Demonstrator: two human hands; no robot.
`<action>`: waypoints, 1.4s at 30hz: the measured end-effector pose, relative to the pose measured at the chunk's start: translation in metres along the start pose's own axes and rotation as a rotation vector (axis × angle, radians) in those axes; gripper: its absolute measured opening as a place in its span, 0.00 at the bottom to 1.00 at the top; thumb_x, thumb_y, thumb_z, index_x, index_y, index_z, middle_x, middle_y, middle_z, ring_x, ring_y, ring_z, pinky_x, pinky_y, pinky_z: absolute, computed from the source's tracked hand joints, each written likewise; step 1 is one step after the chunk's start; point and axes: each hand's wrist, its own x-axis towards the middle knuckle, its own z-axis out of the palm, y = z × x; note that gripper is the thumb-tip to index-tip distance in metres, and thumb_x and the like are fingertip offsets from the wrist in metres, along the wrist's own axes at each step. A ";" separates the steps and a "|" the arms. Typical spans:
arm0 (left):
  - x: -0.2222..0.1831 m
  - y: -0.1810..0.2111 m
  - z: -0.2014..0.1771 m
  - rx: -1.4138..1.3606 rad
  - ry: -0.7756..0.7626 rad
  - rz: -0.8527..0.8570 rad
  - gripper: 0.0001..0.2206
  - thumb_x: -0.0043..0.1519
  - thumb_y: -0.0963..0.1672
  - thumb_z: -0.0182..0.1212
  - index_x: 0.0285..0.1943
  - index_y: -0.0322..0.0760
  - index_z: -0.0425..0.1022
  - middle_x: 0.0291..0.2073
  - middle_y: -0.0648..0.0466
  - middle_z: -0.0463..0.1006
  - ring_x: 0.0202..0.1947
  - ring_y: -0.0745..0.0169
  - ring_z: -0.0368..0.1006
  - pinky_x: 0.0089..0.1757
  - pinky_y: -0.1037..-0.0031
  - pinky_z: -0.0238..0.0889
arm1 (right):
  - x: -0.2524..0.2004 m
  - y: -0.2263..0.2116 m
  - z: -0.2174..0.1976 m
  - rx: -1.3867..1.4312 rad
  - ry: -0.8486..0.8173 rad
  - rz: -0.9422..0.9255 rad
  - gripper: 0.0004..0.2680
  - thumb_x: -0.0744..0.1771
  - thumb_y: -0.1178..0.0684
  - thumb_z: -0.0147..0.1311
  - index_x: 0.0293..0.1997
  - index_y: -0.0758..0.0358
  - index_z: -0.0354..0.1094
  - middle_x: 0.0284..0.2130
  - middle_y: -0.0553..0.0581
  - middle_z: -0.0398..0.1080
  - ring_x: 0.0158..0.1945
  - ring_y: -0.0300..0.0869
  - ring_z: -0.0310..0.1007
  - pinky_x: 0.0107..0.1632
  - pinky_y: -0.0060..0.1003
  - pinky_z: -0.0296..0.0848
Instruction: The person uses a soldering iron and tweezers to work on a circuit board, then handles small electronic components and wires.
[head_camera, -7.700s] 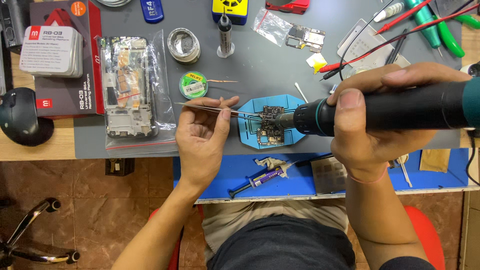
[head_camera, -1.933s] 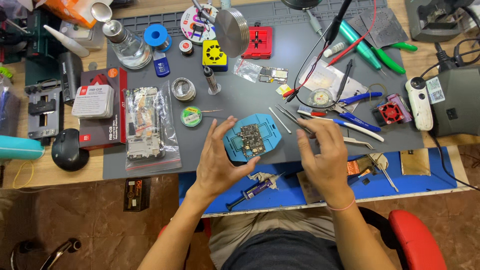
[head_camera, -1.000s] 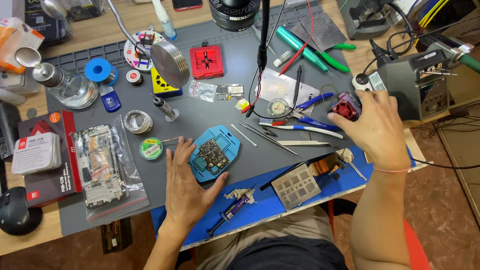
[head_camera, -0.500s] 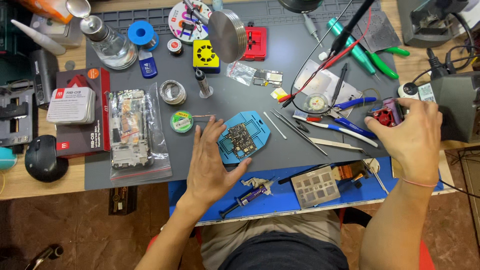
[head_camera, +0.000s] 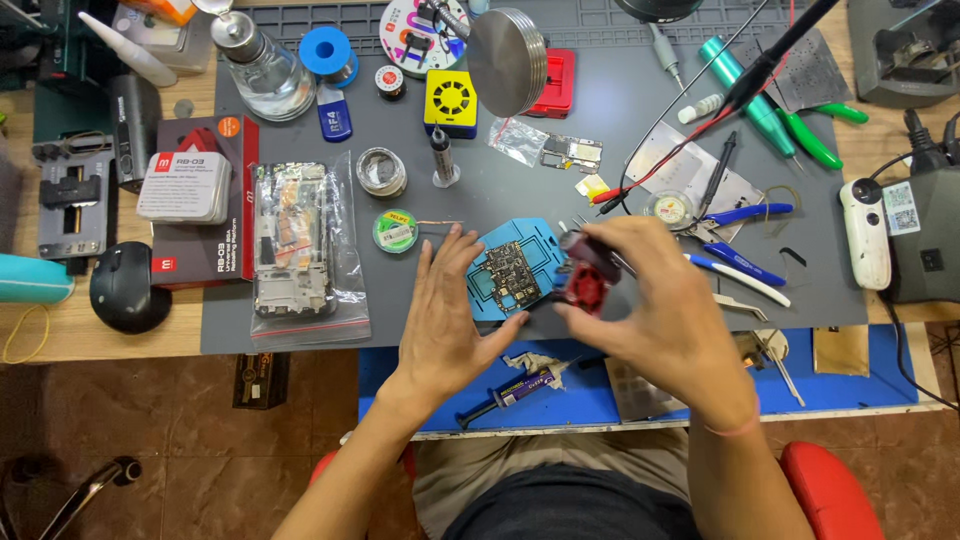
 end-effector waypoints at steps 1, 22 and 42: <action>0.000 0.001 -0.001 -0.008 0.001 0.004 0.39 0.59 0.48 0.77 0.73 0.35 0.54 0.70 0.43 0.66 0.78 0.37 0.54 0.73 0.40 0.39 | 0.008 -0.001 0.010 0.039 0.000 -0.045 0.24 0.59 0.56 0.70 0.61 0.65 0.66 0.52 0.60 0.70 0.57 0.49 0.70 0.60 0.41 0.67; 0.000 -0.003 0.000 0.004 0.008 0.026 0.36 0.59 0.48 0.73 0.73 0.31 0.58 0.72 0.41 0.63 0.78 0.39 0.53 0.74 0.44 0.40 | 0.033 -0.001 0.067 -0.087 -0.075 -0.095 0.27 0.62 0.49 0.66 0.67 0.65 0.62 0.54 0.62 0.67 0.57 0.53 0.68 0.60 0.46 0.66; 0.003 0.001 -0.005 0.011 -0.026 0.017 0.38 0.60 0.49 0.75 0.74 0.34 0.57 0.73 0.42 0.63 0.79 0.39 0.52 0.73 0.43 0.40 | -0.017 0.025 0.022 -0.011 0.182 -0.104 0.16 0.66 0.52 0.65 0.58 0.65 0.72 0.56 0.62 0.72 0.62 0.52 0.71 0.66 0.46 0.67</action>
